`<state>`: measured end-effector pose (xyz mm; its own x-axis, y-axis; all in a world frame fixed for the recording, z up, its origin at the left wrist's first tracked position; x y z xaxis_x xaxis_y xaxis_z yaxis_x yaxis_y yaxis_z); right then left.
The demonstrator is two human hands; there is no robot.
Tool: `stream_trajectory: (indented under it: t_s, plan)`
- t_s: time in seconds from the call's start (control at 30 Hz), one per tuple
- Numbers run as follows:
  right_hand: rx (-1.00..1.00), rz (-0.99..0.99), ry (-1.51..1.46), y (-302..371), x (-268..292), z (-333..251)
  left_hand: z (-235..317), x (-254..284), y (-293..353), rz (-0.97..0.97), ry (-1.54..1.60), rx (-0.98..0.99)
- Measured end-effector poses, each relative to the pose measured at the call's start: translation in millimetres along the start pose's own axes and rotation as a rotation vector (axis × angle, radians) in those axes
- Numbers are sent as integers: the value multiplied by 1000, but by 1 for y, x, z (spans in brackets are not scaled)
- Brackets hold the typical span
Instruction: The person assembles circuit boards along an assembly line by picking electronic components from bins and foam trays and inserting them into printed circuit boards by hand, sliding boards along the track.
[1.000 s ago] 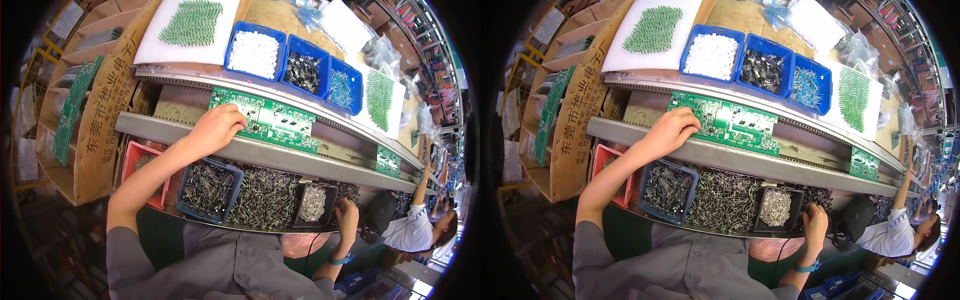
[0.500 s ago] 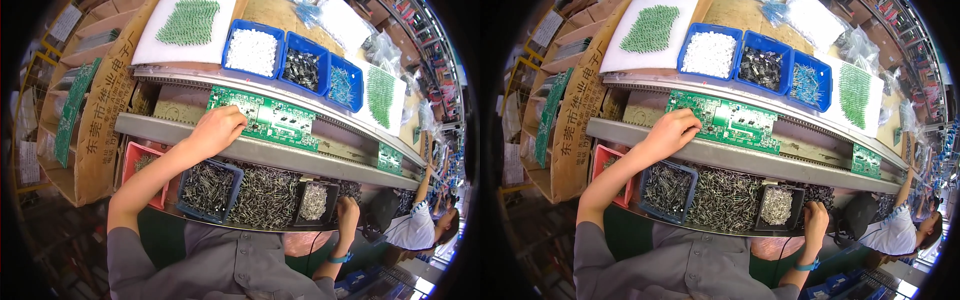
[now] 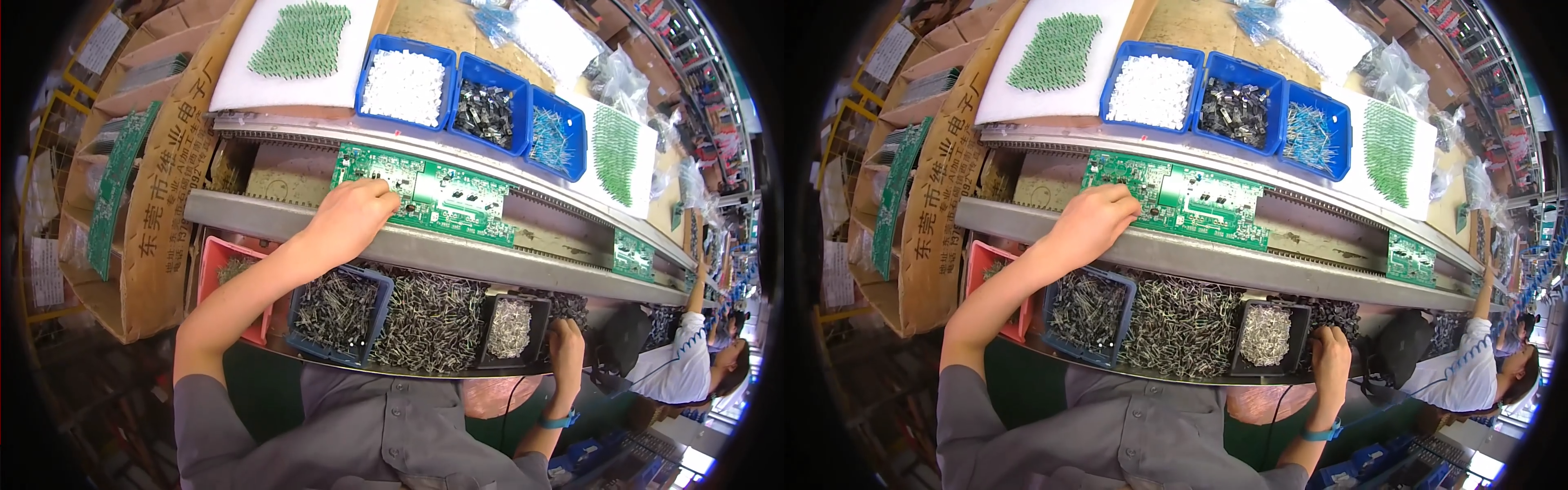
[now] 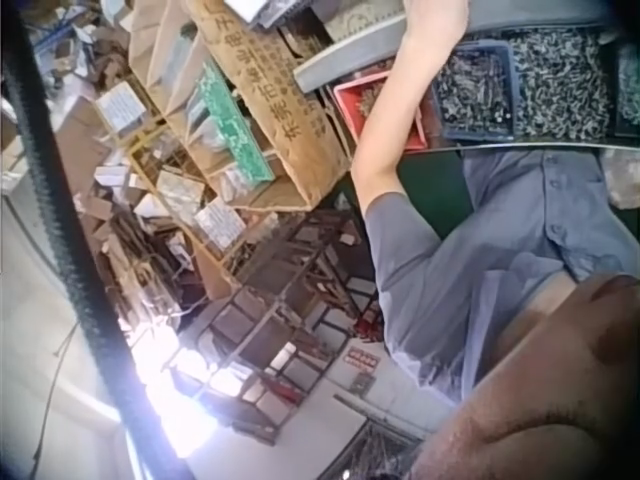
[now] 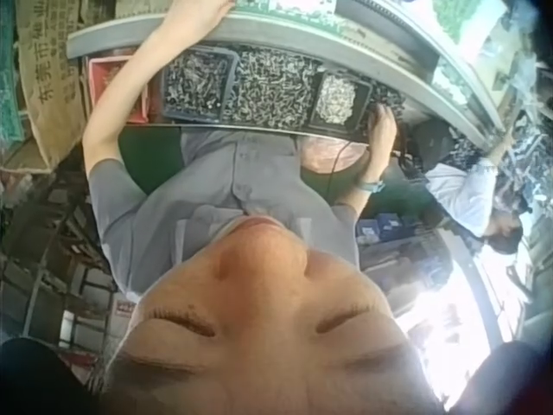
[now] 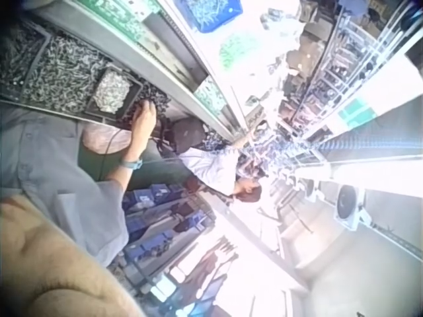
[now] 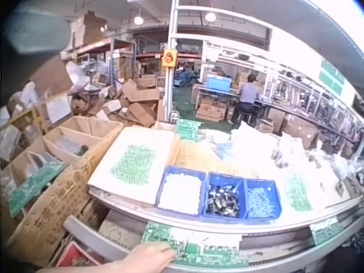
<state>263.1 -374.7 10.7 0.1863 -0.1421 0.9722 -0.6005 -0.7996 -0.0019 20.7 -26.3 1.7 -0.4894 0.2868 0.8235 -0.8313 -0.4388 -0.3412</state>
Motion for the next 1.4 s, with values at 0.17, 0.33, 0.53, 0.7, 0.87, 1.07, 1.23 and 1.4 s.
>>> stream_trajectory:
  t_s: [0.17, 0.33, 0.53, 0.7, 0.87, 1.07, 1.23, 1.4]
  plan:
    - [-13, 49, 24, 3, -1, 0, 1, 5, 1, 23, 5, -6]
    - [10, 75, -32, 3, 6, -2, 10, 62, 30, 63, 73, 107]
    - [-50, 150, -259, -9, 29, -19, 8, 118, 107, 78, 28, 496]
    - [192, 206, -341, -59, 31, -57, 12, 119, 163, -65, -62, 739]
    - [448, 208, -429, -106, 15, -93, 6, 100, 174, -14, -185, 642]
    - [486, 190, -391, -139, -10, -104, -2, 97, 172, 37, -175, 621]
    - [443, 157, -344, -146, -15, -108, -3, 97, 174, 83, -170, 607]
    - [441, 157, -345, -146, -16, -106, 1, 100, 173, 133, -126, 714]
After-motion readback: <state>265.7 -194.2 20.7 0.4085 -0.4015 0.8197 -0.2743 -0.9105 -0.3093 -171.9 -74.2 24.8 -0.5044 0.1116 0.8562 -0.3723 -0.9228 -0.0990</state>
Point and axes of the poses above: each hand's wrist, its own y-axis away from the middle knuckle, its own x-axis out of the back of the hand, z = x × y, the point moved 2 cm from there along -y, towards the middle knuckle, and after that the axes turned 6 degrees about z, right-handed, at the moved point
